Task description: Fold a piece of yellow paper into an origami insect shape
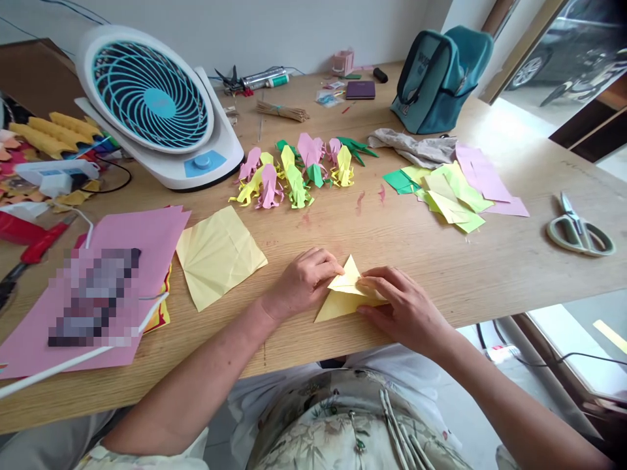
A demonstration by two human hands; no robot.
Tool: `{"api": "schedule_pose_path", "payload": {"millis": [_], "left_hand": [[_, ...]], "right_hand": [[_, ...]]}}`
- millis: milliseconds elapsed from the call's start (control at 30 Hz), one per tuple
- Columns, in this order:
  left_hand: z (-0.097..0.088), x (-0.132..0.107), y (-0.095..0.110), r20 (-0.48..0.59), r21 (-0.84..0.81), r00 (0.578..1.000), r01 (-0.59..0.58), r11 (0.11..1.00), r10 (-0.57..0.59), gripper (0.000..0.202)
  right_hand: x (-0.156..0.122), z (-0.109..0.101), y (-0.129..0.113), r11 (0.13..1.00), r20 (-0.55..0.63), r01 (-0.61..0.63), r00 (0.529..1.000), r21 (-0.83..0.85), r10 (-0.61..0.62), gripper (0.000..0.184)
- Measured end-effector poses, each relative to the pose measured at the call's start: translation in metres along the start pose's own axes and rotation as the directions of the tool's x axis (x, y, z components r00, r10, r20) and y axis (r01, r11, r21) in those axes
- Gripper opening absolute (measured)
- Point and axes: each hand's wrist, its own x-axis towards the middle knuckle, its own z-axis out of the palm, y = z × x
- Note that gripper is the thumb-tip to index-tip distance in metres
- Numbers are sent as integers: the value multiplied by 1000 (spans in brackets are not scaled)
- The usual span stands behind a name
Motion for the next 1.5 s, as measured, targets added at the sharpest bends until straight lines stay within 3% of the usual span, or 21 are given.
{"api": "schedule_pose_path", "payload": {"millis": [100, 400, 667, 1033, 1133, 1300, 1400, 1500], "left_hand": [[1, 0, 1, 19, 28, 1000, 4, 1000, -5, 19], [7, 5, -1, 55, 54, 996, 68, 996, -71, 22], [9, 16, 5, 30, 27, 991, 126, 992, -127, 11], [11, 19, 5, 43, 10, 976, 215, 976, -216, 10], [10, 18, 6, 63, 55, 963, 258, 965, -261, 14], [7, 22, 10, 117, 152, 938, 308, 939, -327, 14], [9, 25, 13, 130, 200, 919, 343, 918, -372, 13], [12, 24, 15, 70, 184, 914, 382, 906, -400, 12]], "right_hand": [[3, 4, 1, 999, -33, 26, 999, -36, -27, 19], [14, 10, 3, 994, -37, -50, 998, -98, 47, 28], [18, 11, 3, 991, -66, -94, 994, -98, 88, 18], [20, 11, 1, 970, -34, -196, 981, -145, 193, 14], [24, 6, -3, 945, 26, -284, 956, -161, 292, 15], [36, -6, -8, 879, 192, -449, 859, -158, 474, 25], [38, -7, -7, 870, 187, -456, 853, -186, 487, 30], [35, -2, -6, 857, 124, -464, 859, -223, 497, 16]]}}
